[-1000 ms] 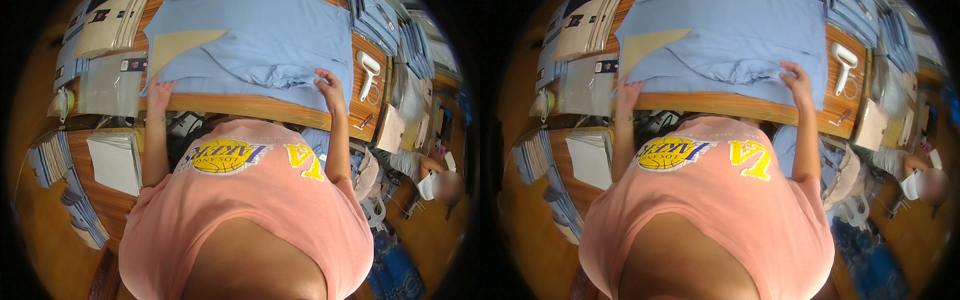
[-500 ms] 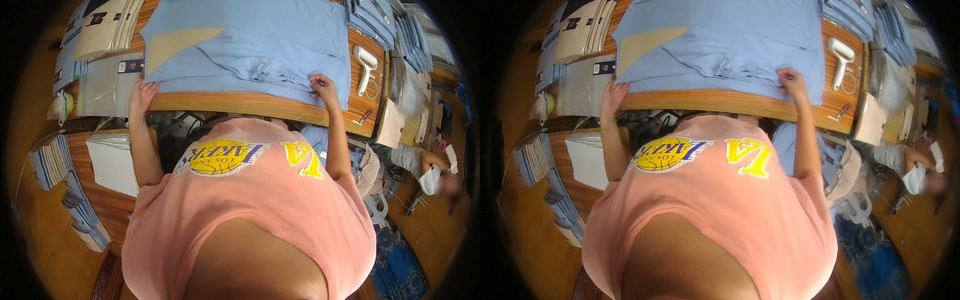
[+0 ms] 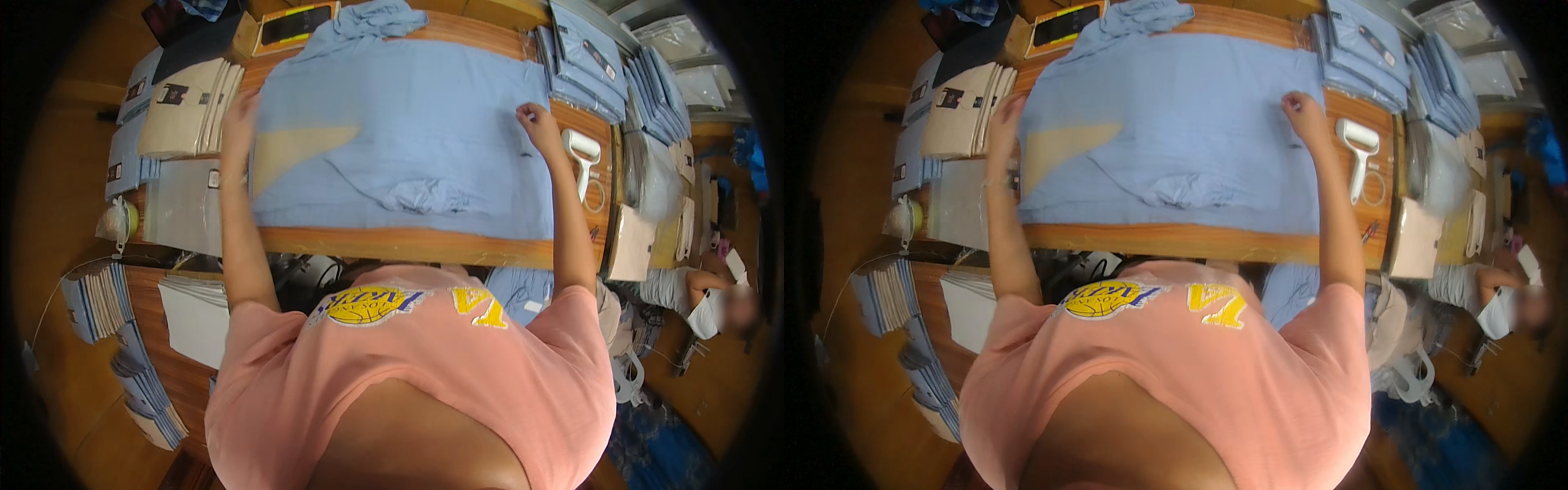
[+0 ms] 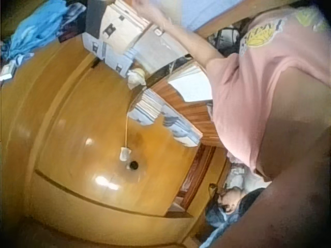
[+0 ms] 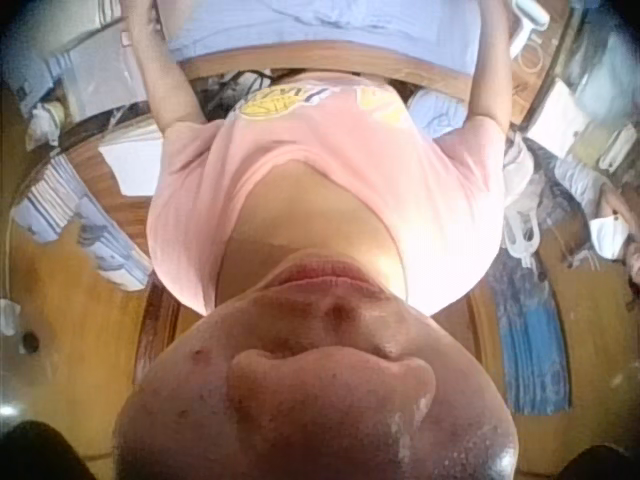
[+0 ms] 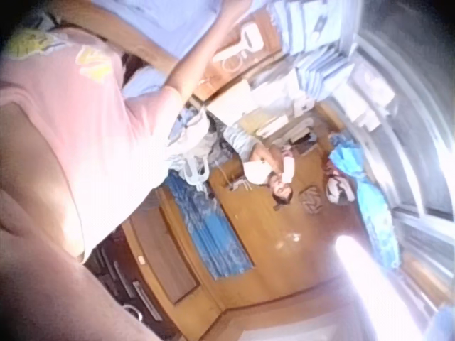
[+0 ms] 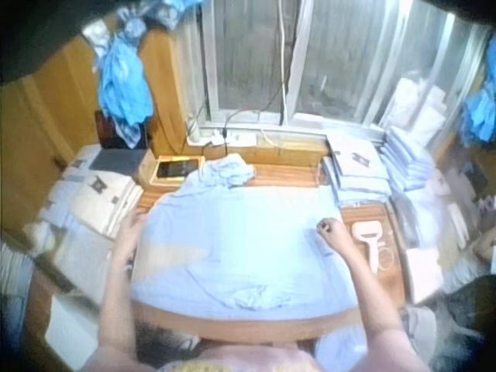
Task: The person folds shirts by placing them on a cardboard template, folding the sleeves and bottom, and then placing the folded shirts into plastic bags.
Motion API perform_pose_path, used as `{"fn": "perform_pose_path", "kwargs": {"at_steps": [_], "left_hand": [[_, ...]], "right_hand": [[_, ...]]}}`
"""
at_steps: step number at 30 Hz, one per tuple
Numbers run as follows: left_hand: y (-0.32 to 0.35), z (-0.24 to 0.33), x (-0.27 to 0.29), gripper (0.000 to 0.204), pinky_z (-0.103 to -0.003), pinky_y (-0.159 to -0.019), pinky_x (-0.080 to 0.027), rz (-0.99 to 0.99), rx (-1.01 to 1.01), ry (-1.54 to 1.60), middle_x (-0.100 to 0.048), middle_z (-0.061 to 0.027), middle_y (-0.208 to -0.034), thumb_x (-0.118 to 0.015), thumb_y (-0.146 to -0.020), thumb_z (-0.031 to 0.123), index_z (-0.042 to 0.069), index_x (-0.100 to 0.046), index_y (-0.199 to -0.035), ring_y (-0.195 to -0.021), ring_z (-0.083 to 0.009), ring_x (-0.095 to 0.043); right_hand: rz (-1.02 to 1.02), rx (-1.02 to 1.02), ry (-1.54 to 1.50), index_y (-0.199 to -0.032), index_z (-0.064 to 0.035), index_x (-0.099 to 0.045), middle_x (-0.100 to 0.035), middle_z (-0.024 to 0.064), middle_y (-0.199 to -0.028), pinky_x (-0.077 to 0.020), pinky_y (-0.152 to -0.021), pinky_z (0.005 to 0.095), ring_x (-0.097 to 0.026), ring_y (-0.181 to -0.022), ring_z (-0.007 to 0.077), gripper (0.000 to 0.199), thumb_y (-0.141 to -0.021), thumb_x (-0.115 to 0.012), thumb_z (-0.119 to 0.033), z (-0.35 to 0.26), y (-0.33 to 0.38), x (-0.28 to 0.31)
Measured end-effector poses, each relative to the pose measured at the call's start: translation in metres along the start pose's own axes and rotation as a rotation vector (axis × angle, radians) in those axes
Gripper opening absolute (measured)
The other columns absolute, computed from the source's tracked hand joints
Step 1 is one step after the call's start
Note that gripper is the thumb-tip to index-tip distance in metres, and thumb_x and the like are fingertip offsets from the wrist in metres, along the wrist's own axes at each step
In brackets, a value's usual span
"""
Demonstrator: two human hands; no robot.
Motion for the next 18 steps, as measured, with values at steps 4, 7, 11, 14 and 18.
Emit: {"fn": "perform_pose_path", "kwargs": {"at_steps": [4,7,11,14,18], "left_hand": [[-0.087,0.008,-0.088,0.037,-0.039,-0.092,-0.039,0.226,-0.345,-0.409,-0.063,-0.0152,-0.106,-0.059,-0.084,0.028,0.002,-0.059,-0.11,-0.107,-0.0278,-0.055],[-0.107,-0.02,-0.125,0.04,-0.048,-0.094,-0.034,0.293,0.023,-0.748,-0.064,-0.0136,-0.104,-0.062,-0.08,0.031,0.007,-0.06,-0.112,-0.11,-0.029,-0.052],[-0.116,-0.026,-0.143,0.041,-0.052,-0.093,-0.032,0.016,0.055,-0.78,-0.065,-0.0119,-0.102,-0.064,-0.077,0.034,0.011,-0.061,-0.112,-0.103,-0.029,-0.056],[-0.129,-0.029,-0.105,0.039,-0.04,-0.09,-0.038,0.003,0.055,-0.532,-0.065,-0.0086,-0.1,-0.065,-0.077,0.028,0.01,-0.061,-0.112,-0.097,-0.0258,-0.059],[-0.085,0.017,-0.058,0.03,-0.028,-0.086,-0.042,-0.024,-0.167,-0.04,-0.064,-0.0115,-0.102,-0.061,-0.08,0.016,0.0,-0.063,-0.106,-0.097,-0.0204,-0.058]], "right_hand": [[0.242,0.194,0.481,-0.11,-0.0093,-0.058,-0.059,0.0103,-0.111,-0.0422,-0.088,0.0427,-0.054,-0.107,0.0265,0.029,-0.082,-0.053,-0.009,-0.003,-0.097,-0.013],[0.204,0.123,0.803,-0.115,-0.0115,-0.054,-0.055,0.0074,-0.12,-0.0363,-0.091,0.0514,-0.048,-0.116,0.0231,0.034,-0.081,-0.05,-0.006,0.016,-0.125,-0.025],[-0.183,-0.053,0.977,-0.095,-0.0122,-0.064,-0.065,0.0062,-0.1,-0.0378,-0.087,0.0514,-0.058,-0.101,0.0232,0.021,-0.076,-0.054,-0.009,0.027,-0.13,-0.032],[0.009,-0.046,0.85,-0.096,-0.013,-0.067,-0.066,0.0091,-0.093,-0.0404,-0.083,0.0501,-0.061,-0.093,0.0274,0.022,-0.077,-0.055,-0.013,0.02,-0.118,0.014],[0.173,0.01,0.496,-0.098,-0.0097,-0.065,-0.063,0.0097,-0.093,-0.0433,-0.081,0.0434,-0.059,-0.094,0.0271,0.026,-0.073,-0.061,-0.016,-0.003,-0.035,0.105]]}}
Point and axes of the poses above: each hand's wrist, its own y-axis away from the middle knuckle, its own x-axis out of the back of the hand, z = x × y, the point moved 10 cm from there along -y, towards the middle knuckle
